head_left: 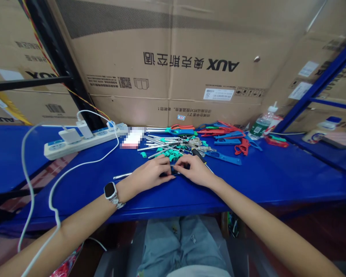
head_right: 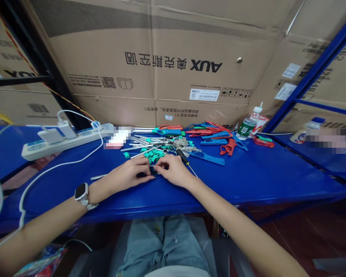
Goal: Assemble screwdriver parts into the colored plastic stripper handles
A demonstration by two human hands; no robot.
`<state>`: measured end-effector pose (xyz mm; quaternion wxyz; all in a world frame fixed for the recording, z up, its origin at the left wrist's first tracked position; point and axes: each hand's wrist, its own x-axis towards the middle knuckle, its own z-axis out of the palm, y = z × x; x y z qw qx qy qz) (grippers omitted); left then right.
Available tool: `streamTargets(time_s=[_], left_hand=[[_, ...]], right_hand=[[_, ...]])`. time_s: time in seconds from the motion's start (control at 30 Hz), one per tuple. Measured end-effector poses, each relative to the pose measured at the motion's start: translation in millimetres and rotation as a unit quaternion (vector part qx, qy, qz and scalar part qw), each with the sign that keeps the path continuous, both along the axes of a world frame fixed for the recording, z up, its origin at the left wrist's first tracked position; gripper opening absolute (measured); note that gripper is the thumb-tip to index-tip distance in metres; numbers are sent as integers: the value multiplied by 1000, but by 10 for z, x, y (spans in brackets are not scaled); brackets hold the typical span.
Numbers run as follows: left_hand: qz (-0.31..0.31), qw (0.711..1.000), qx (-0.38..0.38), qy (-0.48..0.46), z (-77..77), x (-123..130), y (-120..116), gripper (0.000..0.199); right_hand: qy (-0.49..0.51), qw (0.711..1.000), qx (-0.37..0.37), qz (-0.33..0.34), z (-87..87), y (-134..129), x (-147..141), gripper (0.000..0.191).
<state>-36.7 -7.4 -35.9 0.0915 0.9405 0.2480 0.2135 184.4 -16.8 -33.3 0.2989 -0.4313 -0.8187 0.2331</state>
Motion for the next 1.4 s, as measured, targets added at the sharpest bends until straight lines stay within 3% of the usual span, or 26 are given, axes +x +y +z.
streamTargets(time_s=[0.2, 0.43, 0.63, 0.8, 1.0, 1.4], left_hand=[[0, 1000, -1, -12, -10, 2, -39, 23], [56, 998, 8, -35, 25, 15, -92, 14], [30, 999, 10, 11, 57, 41, -35, 18], [70, 996, 31, 44, 89, 107, -53, 12], [47, 999, 16, 20, 58, 97, -67, 19], [18, 1000, 2, 11, 57, 56, -28, 27]], right_hand=[[-26, 999, 41, 23, -43, 50, 8, 14], [-16, 999, 24, 31, -60, 95, 47, 16], [-15, 1000, 2, 20, -47, 100, 44, 18], [-16, 1000, -1, 22, -44, 96, 50, 16], [12, 998, -18, 55, -1, 43, 167, 14], [-50, 987, 105, 107, -74, -207, 419, 30]])
